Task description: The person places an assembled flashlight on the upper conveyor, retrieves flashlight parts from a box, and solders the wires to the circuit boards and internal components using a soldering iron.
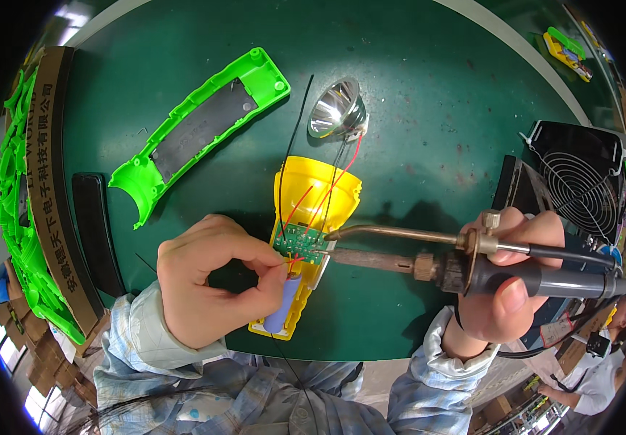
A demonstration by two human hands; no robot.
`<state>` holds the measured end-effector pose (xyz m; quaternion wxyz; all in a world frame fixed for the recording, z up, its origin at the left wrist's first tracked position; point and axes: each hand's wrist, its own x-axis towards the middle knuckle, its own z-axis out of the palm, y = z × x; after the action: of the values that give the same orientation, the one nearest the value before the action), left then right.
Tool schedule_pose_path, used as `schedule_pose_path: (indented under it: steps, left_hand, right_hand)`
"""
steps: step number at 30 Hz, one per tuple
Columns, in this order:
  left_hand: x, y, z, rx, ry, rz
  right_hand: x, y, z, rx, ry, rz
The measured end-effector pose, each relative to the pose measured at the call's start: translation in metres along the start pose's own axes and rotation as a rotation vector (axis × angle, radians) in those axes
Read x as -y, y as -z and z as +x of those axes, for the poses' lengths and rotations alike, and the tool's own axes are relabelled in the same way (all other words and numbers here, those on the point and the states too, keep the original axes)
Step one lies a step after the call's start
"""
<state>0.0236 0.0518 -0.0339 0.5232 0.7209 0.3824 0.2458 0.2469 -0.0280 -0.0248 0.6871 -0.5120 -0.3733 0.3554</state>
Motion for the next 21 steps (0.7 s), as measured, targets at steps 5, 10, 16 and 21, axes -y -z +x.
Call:
schedule_pose_path:
  steps: [5,10,16,21]
  left_hand:
    - [-0.001,-0.002,0.003,0.007,-0.091,0.048]
    - [-0.002,-0.003,0.004,0.014,-0.098,0.105]
    - [0.001,-0.012,-0.002,-0.083,-0.179,0.134]
    - [0.002,-0.013,-0.001,0.091,-0.193,0.114]
  right_hand:
    - [0.003,-0.003,0.002,-0.033,0.003,-0.113]
    - [-0.001,-0.003,0.003,-0.035,0.015,-0.126]
    - [-0.001,0.009,0.004,-0.111,0.091,-0.043]
    - [0.007,0.017,0.002,-0.214,0.094,0.168]
